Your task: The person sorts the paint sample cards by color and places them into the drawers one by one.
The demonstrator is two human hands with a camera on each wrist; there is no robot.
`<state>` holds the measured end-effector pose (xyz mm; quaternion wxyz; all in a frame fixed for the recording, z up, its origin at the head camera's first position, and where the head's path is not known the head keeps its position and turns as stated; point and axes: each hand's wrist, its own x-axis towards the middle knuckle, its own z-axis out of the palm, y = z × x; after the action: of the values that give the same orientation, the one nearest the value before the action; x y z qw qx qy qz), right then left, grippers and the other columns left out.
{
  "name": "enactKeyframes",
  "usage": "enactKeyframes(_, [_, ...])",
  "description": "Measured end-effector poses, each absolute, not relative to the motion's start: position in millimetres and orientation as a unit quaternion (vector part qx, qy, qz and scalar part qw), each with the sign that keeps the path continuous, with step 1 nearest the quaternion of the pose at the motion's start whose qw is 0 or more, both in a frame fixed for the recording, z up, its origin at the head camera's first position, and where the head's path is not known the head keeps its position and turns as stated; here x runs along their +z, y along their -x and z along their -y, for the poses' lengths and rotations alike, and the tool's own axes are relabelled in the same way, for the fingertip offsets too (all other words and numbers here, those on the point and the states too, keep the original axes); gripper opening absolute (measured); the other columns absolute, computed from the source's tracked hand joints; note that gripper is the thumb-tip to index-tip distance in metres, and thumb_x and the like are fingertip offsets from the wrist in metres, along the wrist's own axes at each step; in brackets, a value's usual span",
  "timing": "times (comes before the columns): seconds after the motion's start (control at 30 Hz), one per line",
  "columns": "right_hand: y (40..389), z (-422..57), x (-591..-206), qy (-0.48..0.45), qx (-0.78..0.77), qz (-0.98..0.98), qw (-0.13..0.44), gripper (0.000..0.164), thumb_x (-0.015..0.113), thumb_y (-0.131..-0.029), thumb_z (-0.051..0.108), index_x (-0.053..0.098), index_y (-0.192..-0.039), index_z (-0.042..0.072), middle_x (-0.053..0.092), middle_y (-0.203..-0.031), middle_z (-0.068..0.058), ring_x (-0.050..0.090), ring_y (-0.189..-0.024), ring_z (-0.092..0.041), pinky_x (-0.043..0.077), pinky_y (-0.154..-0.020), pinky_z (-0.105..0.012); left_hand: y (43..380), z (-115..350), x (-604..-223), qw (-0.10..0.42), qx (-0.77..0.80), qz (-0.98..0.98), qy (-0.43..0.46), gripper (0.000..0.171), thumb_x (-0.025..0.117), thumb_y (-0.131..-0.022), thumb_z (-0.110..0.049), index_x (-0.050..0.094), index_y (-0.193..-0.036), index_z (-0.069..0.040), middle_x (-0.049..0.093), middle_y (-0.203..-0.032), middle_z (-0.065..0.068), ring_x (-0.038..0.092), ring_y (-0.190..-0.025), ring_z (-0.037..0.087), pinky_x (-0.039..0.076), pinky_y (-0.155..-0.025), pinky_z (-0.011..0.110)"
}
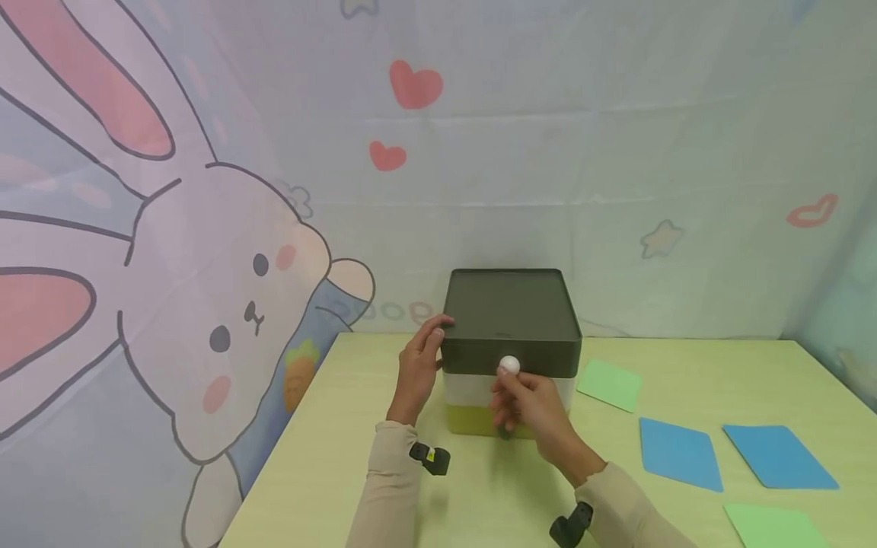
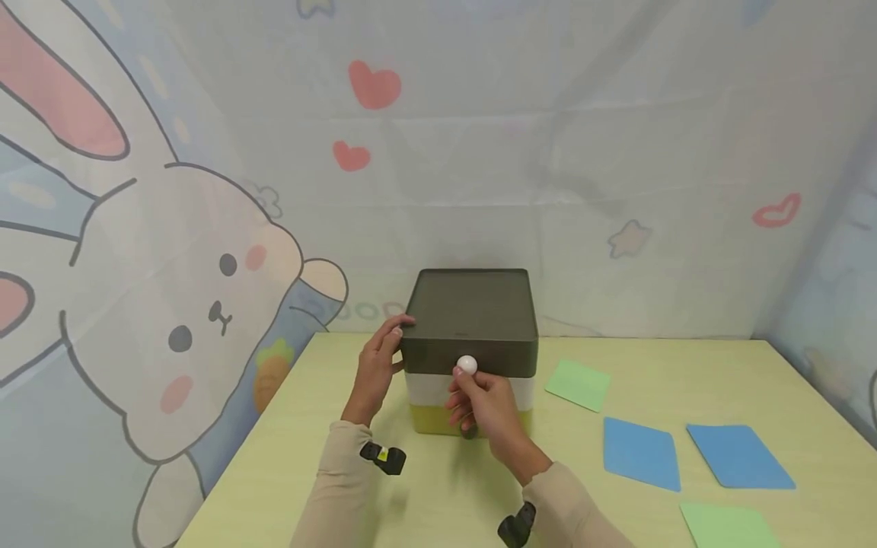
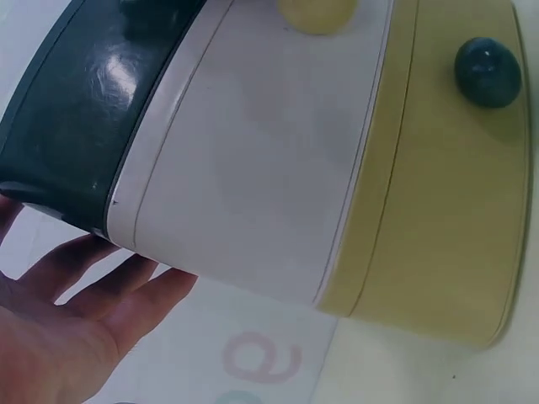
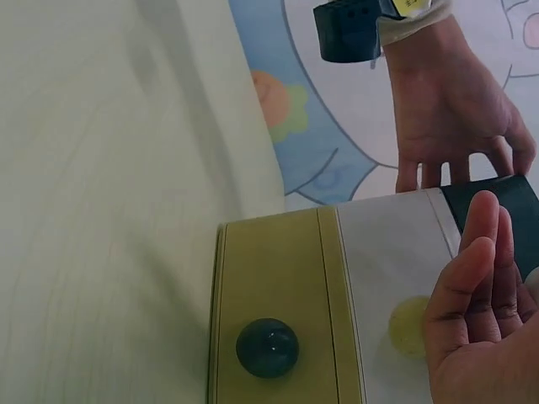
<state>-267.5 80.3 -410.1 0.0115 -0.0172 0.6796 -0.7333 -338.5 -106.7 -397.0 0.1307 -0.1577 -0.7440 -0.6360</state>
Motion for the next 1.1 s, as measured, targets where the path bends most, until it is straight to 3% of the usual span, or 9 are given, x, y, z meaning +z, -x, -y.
enactKeyframes(0.4, [269.4,-80.1,-410.5,0.012,-0.733,-0.68,0.004,0.041,0.062,-0.1,0.033,0.064,-0.101,-0.008,0.066,-0.069,0.001,0.064,-0.057,-0.015,0.048,-0.053,-0.025,333.8,106.0,-392.5,0.142,-0.625,0.753,0.15,0.031,0.043,-0.107,-0.036,0.066,-0.126,-0.03,0.059,-0.144,-0.001,0.057,-0.133,0.026,0.056,-0.095,0.054])
enactKeyframes(0.67, [265.1,-88.0,-429.5,0.014,-0.708,-0.706,-0.018,0.032,0.066,-0.098,0.025,0.062,-0.086,-0.005,0.06,-0.064,-0.001,0.06,-0.052,-0.015,0.051,-0.054,-0.027,334.4,105.0,-397.3,0.134,-0.628,0.752,0.147,0.032,0.042,-0.106,-0.039,0.065,-0.129,-0.032,0.056,-0.147,-0.002,0.056,-0.134,0.028,0.055,-0.096,0.055])
enactKeyframes(0.87, [264.2,-89.1,-448.4,-0.017,-0.678,-0.734,-0.029,0.036,0.07,-0.094,0.025,0.057,-0.07,0.002,0.056,-0.055,0.0,0.056,-0.048,-0.015,0.049,-0.049,-0.028,333.7,104.7,-399.3,0.139,-0.627,0.752,0.149,0.034,0.042,-0.107,-0.039,0.064,-0.13,-0.03,0.055,-0.149,-0.001,0.055,-0.135,0.03,0.054,-0.097,0.057])
enactKeyframes(1.1, [266.2,-85.6,-457.0,-0.033,-0.653,-0.757,-0.012,0.041,0.064,-0.098,0.033,0.061,-0.073,0.001,0.059,-0.054,0.0,0.057,-0.048,-0.015,0.047,-0.049,-0.028,334.5,103.9,-398.2,0.143,-0.627,0.752,0.145,0.033,0.042,-0.107,-0.039,0.064,-0.129,-0.031,0.055,-0.149,-0.003,0.054,-0.136,0.028,0.054,-0.097,0.055])
